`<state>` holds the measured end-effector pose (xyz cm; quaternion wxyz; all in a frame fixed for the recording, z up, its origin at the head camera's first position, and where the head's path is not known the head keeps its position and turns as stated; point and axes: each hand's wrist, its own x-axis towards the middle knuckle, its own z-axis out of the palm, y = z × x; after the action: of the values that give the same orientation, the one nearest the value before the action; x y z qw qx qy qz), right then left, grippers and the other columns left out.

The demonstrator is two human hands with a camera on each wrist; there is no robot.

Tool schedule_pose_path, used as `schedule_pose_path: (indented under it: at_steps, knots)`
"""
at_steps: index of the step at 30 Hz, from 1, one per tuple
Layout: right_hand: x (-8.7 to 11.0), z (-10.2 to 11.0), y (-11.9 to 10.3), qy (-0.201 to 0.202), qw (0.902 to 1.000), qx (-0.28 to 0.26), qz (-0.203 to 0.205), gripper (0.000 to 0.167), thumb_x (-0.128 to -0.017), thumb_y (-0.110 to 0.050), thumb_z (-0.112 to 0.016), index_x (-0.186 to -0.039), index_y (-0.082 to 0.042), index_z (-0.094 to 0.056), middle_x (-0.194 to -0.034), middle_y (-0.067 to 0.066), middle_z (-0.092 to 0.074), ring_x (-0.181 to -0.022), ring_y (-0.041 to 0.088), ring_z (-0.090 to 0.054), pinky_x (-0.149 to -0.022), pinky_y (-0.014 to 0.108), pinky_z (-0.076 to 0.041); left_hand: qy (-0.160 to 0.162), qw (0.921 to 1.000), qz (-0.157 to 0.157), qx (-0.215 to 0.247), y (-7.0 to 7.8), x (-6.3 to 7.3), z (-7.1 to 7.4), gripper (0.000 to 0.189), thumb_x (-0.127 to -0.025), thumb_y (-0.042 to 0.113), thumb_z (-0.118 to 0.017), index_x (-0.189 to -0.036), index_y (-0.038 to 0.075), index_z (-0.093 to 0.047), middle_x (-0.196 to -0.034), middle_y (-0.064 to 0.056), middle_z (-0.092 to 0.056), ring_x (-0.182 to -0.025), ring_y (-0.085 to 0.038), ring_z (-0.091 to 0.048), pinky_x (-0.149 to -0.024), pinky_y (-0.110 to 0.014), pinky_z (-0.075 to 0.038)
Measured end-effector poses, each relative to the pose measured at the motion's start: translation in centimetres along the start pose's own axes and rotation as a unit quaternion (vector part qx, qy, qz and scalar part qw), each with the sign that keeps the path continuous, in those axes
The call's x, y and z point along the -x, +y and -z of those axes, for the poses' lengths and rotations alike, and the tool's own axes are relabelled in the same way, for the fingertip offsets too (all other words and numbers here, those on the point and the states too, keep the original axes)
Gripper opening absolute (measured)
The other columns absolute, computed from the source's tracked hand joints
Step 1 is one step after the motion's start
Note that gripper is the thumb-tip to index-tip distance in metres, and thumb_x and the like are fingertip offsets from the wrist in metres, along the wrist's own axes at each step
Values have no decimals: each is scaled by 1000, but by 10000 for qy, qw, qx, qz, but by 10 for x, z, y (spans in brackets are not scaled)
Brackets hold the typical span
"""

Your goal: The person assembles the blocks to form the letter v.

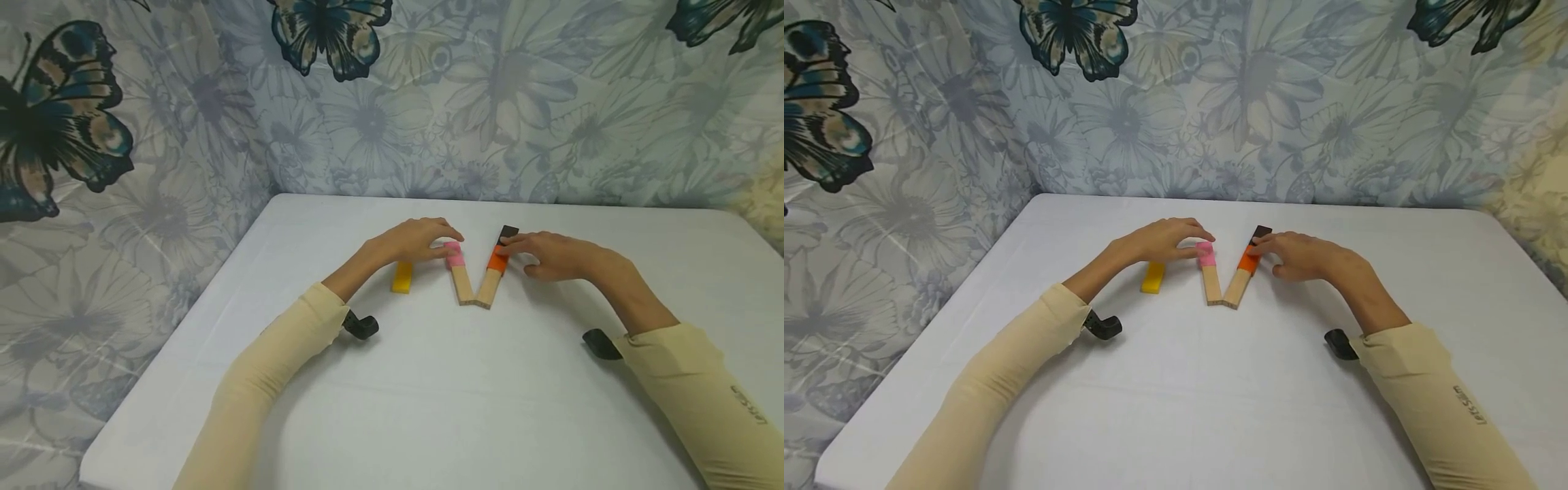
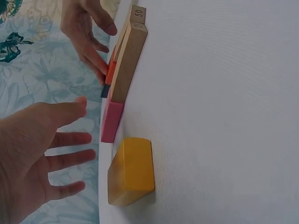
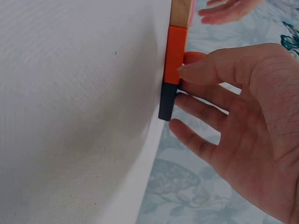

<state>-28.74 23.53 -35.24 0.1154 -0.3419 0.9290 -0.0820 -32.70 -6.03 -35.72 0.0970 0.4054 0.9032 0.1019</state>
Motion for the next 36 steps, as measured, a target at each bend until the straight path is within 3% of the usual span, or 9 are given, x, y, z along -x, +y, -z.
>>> schedule_pose_path:
  at_steps: [9,16,22,31,36]
  knots:
    - [-2,-1,-2,-29,10000,-17,3,54,-89,4,-61,-143,-4,-63,-157,24,-52,-143,55,-48,-115,70,-39,-202,9993,162,-280,-5,32,2,44,-109,39,-56,-149,24,-59,-151,-2,-59,-141,-23,-56,-120,-48,-45]
    - [-2,1,-1,-73,10000,11,-28,54,-90,3,-61,-143,-5,-63,-157,23,-52,-143,55,-47,-115,70,-39,-124,9993,211,-281,-15,58,0,42,-109,38,-56,-147,22,-62,-149,-3,-60,-140,-23,-57,-117,-52,-46]
    - [-2,0,-1,-73,10000,-39,-42,54,-90,3,-61,-143,-5,-63,-157,23,-52,-143,55,-47,-115,70,-39,-161,9994,63,-302,-22,77,-3,42,-109,38,-56,-147,22,-61,-150,-4,-59,-140,-25,-56,-119,-50,-45]
    - [-2,-1,1,-82,10000,-26,-34,53,-90,2,-61,-143,-3,-63,-157,24,-52,-142,56,-47,-114,71,-39,-59,9989,-415,-186,-24,93,-6,46,-103,37,-68,-144,18,-64,-146,-5,-62,-134,-25,-60,-117,-46,-47]
    - [-2,1,2,-86,10000,-20,-6,54,-90,3,-61,-144,-4,-62,-157,24,-51,-143,56,-46,-114,71,-39,-171,9991,-388,-94,-23,92,-8,46,-99,39,-73,-140,18,-67,-141,-4,-65,-131,-22,-63,-117,-43,-48]
